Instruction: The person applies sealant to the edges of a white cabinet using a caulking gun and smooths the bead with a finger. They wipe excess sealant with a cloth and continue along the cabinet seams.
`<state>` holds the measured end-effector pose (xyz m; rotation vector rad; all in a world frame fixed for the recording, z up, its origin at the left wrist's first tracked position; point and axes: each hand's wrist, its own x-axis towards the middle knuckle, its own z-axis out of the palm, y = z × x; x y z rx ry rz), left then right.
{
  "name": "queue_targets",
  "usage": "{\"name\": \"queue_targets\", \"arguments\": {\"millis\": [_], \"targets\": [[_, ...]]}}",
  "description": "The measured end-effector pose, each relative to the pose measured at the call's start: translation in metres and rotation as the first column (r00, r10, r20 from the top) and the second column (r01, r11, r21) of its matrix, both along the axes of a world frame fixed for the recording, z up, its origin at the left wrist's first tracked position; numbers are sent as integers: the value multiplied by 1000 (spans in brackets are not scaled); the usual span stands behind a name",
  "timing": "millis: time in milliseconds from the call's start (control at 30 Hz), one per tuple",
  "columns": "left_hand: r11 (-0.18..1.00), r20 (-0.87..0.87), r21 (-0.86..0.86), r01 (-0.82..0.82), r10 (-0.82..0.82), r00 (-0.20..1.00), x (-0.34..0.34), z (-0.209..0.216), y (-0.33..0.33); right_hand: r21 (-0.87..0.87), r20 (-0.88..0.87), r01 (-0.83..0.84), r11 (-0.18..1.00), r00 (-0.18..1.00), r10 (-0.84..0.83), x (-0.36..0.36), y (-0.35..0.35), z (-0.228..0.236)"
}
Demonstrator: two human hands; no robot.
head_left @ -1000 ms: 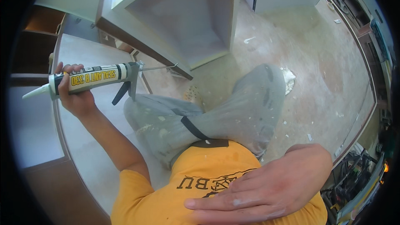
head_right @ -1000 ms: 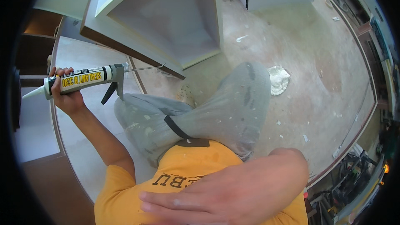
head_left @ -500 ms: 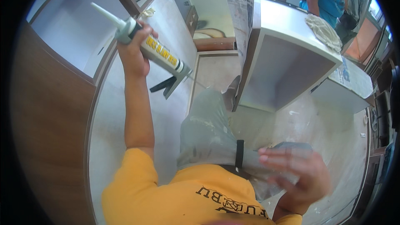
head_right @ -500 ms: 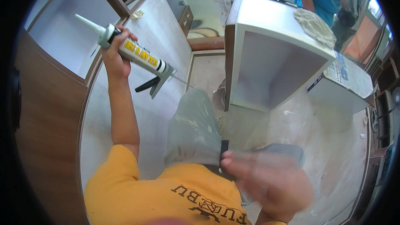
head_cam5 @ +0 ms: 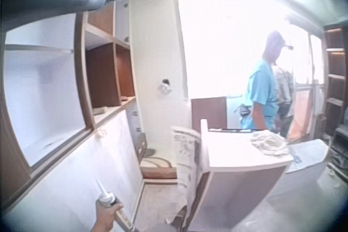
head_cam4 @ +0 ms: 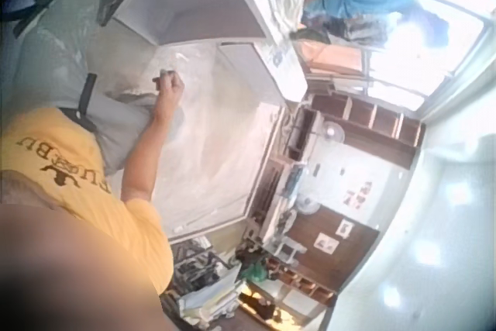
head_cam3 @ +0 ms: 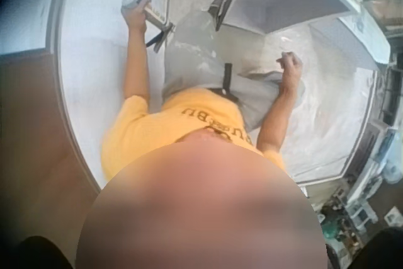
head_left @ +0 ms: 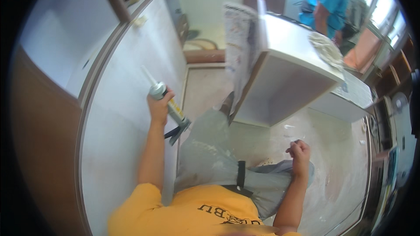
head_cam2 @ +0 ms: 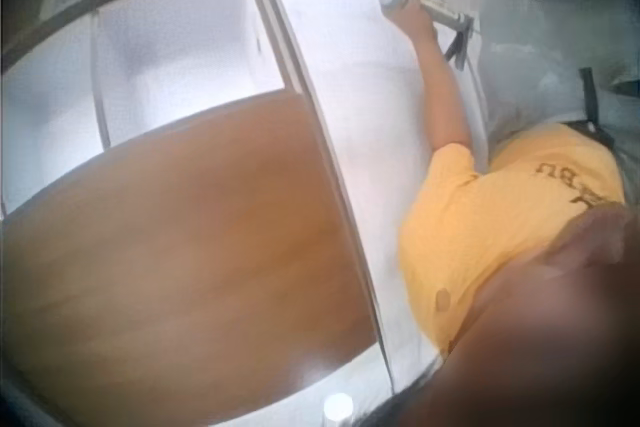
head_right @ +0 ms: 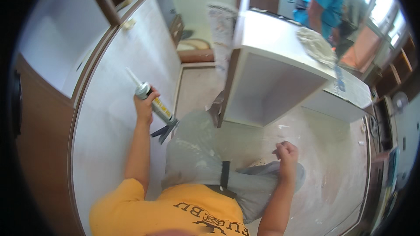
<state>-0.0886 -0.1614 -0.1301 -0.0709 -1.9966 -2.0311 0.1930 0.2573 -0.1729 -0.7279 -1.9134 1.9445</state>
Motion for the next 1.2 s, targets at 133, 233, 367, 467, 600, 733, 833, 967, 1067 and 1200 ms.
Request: {"name": "queue_targets", "arguments": {"millis": [133, 233, 367, 467, 600, 733, 833, 967, 1067, 1200], "targets": [[978, -3, 91, -187, 188, 982, 5, -40, -2, 119, 50, 8, 993, 999, -14, -7, 6, -8], [961, 25, 113, -252, 250, 968, 15, -58, -9, 97, 95, -18, 995, 995, 9, -15, 3, -9], [963, 65, 105, -248, 242, 968, 18, -81, -8, 137, 169, -69, 988, 985, 45, -22, 1, -13], [979, 90, 46, -200, 196, 977, 25, -95, -9, 120, 158, -79, 990, 986, 60, -25, 2, -15], [985, 102, 19, -169, 166, 981, 25, -108, -13, 108, 204, -81, 991, 977, 57, -27, 1, -16], [978, 86, 109, -175, 166, 982, 22, -126, -23, 137, 235, -81, 987, 971, 47, -24, -1, -17], [974, 124, 152, -169, 151, 981, 18, -141, -30, 127, 223, -87, 988, 973, 57, -22, -1, -19], [975, 116, 167, -146, 128, 985, 16, -150, -39, 129, 217, -91, 988, 974, 61, -21, 1, -22], [980, 153, 146, -135, 112, 982, 13, -146, -46, 139, 231, -105, 985, 970, 71, -21, 2, -21], [996, 247, 38, -76, 65, 967, 12, -136, -56, 169, 246, -132, 977, 965, 88, -25, 2, -20]]}}
